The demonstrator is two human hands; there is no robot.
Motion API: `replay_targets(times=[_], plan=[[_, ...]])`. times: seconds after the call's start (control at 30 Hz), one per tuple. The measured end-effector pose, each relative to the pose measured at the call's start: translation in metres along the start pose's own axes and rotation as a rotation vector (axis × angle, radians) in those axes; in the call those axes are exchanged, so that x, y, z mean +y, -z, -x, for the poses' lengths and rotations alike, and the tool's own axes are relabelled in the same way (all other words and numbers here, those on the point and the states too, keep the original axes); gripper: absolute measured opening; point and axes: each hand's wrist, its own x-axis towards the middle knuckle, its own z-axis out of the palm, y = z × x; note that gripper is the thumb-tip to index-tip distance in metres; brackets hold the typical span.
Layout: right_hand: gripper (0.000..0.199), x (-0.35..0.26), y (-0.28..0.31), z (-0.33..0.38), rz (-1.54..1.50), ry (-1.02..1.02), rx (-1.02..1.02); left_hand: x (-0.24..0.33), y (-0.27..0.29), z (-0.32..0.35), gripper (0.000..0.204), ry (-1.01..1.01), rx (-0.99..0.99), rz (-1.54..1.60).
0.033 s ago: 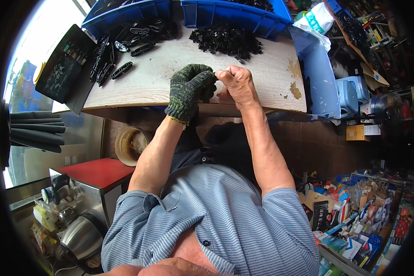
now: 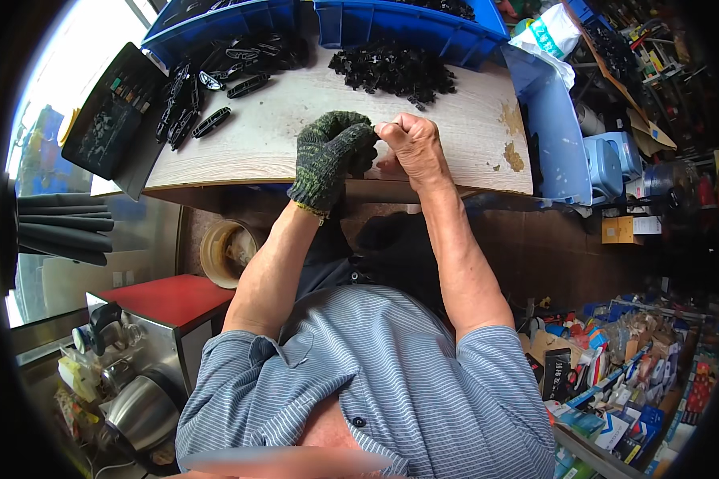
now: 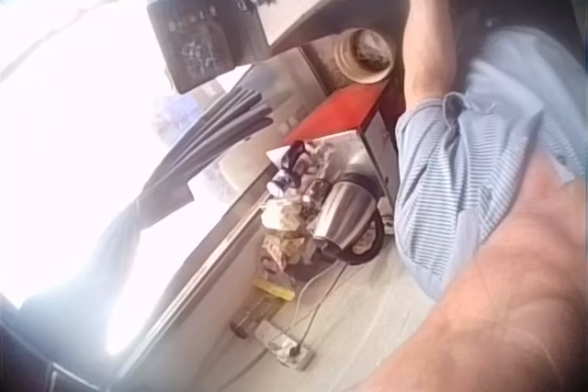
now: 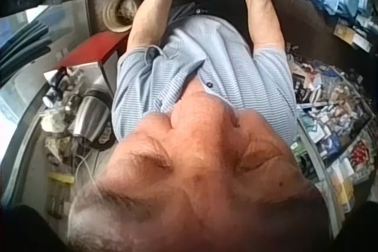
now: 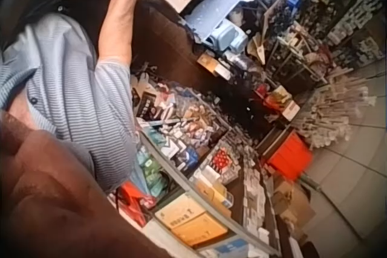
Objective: Assembling small black plastic components by hand at a workbench.
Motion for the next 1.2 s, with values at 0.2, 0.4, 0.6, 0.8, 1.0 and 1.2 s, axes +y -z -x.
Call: replay_targets(times=[0.2, 0.4, 0.6, 0.8, 1.0, 1.2], plan=[[0.045, 0.001, 0.000, 0.002, -0.057, 0.037, 0.010, 0.002, -0.003, 0.002, 0.023, 0.014, 0.000, -0.021], [0.032, 0.010, 0.020, 0.001, -0.131, 0.114, 0.025, -0.001, -0.005, -0.005, 0.028, -0.004, 0.017, -0.094], [0.052, -0.004, 0.065, 0.001, -0.406, -0.047, 0.452, 0.002, -0.001, -0.059, 0.029, -0.753, 0.301, -1.031], [0.044, -0.015, 0.128, 0.004, -0.429, -0.047, 0.829, 0.000, -0.009, -0.097, 0.018, -0.664, 0.174, -1.460], [0.036, -0.004, 0.113, 0.003, -0.384, -0.071, 0.745, -0.010, -0.007, -0.095, 0.015, -0.844, 0.198, -1.423], [0.019, 0.003, 0.074, -0.004, -0.244, -0.041, 0.505, -0.008, -0.007, -0.084, 0.013, -0.768, 0.137, -1.468]])
